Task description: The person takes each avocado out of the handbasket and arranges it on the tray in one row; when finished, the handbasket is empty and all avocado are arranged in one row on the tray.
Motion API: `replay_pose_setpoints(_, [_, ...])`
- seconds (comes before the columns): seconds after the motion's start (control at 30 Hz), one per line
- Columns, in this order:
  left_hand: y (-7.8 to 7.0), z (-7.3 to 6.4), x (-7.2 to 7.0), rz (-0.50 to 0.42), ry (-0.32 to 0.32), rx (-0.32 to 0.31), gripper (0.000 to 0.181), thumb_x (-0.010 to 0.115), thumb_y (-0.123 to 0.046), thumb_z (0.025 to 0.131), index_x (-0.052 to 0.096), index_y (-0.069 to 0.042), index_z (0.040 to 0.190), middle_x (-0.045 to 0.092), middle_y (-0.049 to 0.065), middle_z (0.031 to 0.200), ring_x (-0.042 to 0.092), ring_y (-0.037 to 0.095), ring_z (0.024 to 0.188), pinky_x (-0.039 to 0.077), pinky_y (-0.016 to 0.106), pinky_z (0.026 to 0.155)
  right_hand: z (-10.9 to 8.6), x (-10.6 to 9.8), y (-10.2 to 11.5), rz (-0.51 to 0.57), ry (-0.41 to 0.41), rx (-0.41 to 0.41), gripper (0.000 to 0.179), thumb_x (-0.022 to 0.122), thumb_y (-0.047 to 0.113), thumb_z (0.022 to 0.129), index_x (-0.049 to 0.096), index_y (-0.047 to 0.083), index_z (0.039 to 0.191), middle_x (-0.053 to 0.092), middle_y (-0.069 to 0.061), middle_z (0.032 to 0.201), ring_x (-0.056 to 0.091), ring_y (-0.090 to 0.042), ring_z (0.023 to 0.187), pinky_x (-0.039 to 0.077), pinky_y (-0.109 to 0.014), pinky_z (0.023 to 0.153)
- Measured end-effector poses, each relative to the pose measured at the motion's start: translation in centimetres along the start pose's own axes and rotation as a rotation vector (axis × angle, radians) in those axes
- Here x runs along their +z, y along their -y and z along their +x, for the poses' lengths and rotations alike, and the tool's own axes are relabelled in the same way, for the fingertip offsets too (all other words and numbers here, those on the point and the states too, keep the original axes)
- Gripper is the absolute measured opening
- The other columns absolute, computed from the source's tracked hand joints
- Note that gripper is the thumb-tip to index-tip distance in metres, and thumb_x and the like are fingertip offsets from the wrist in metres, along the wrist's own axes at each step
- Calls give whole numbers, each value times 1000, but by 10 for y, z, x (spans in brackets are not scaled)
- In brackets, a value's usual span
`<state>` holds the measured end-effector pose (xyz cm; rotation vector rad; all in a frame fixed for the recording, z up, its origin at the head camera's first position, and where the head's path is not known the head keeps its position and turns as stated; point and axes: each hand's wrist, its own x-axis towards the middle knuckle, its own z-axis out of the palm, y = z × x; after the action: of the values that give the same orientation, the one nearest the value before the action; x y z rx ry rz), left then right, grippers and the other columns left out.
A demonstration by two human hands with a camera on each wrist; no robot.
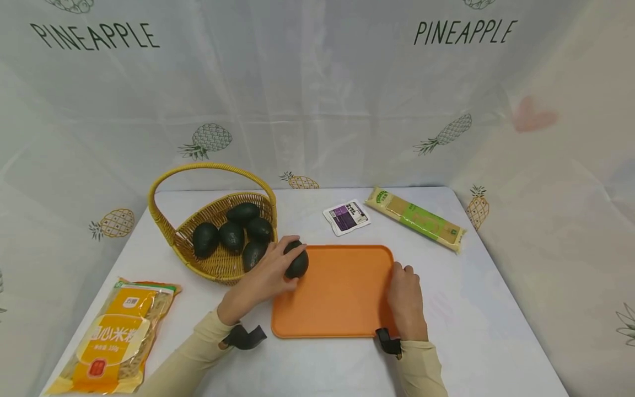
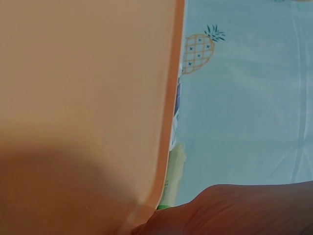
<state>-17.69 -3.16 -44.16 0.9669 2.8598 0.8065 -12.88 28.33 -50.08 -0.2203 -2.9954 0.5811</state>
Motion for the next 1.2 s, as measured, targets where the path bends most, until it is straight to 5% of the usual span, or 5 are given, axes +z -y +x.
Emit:
replay_pose_setpoints(0.37, [5,3,7,3,54,13,71,86,-6,87,57,1,151,45,27,158,53,53,136,39,68,122,1,0,0,-2,-3,-6,22,57,-18,90,63,-20,111,60,-34,88,62,-46,75,55,-55,66])
replay_pose_setpoints(0.6, [6,6,10,-4,83,-17,71,84,-8,89,55,-2,153,44,24,161,50,53,132,53,59,110,-1,0,1,-4,-21,-20,23,54,-20,90,63,-20,112,61,-34,87,63,-47,78,56,-56,68])
replay_pose_setpoints(1.2, [11,9,21,-12,118,-52,71,85,-10,90,55,-2,153,43,24,162,48,50,139,53,57,111,1,2,0,-35,-5,-3,23,57,-18,90,64,-19,112,64,-34,87,64,-47,78,57,-58,70])
